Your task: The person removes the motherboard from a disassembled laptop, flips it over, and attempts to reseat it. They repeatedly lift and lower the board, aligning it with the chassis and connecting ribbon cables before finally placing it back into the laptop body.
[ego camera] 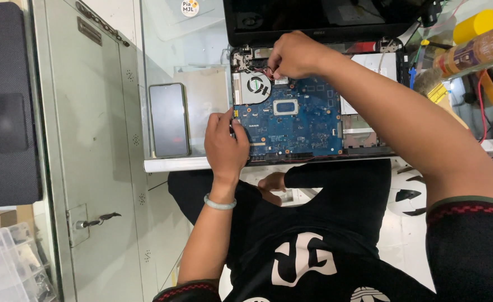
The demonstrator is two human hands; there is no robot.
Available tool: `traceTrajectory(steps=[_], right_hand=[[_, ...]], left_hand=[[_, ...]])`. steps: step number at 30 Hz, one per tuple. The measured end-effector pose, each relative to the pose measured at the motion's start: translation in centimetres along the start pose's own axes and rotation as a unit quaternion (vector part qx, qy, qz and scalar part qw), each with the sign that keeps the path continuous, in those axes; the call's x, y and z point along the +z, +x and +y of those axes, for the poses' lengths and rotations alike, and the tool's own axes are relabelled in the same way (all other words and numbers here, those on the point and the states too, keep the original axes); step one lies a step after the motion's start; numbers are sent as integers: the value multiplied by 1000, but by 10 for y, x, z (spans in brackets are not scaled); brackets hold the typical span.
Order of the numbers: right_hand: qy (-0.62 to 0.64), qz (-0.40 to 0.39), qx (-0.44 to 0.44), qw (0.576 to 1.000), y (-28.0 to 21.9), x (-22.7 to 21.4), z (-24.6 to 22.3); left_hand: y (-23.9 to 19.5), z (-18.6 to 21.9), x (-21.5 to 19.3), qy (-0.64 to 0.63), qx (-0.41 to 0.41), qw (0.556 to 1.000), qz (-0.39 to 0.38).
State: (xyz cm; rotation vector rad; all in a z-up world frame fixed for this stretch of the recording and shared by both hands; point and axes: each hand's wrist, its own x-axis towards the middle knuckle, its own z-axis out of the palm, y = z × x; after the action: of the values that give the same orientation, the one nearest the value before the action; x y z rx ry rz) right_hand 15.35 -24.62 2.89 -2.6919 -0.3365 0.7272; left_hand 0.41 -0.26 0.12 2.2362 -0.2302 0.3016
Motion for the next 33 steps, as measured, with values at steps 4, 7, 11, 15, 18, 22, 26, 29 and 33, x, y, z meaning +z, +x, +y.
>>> traceTrajectory(steps=[4,7,11,15,18,22,26,29,33], right_hand=[[28,-10,-11,1000,-2,-13,-5],[56,-31,-5,998,-2,-14,-5],[-26,37,-71,996,6,1,9],[-19,55,-12,998,-10,-5,-8],[-78,52,-37,995,-14,0,-10],[-88,75,-44,992,-10,12,0],[-2,69,-37,997,-29,-1,-7],[32,61,-19,997,-35,-2,-10],[4,41,-67,997,-27,-2,7]], left_hand=[[1,1,0,5,1,1000,-3],[2,1,0,11,1,1000,-2],[1,2,0,9,2,1000,2],[1,3,-1,15,0,1000,-2],[1,2,-1,18,-9,1000,-8],[1,3,0,17,-3,1000,3],[1,3,-1,14,-13,1000,-4],[1,3,-2,14,-15,1000,-5],[1,4,-2,15,-17,1000,-8]])
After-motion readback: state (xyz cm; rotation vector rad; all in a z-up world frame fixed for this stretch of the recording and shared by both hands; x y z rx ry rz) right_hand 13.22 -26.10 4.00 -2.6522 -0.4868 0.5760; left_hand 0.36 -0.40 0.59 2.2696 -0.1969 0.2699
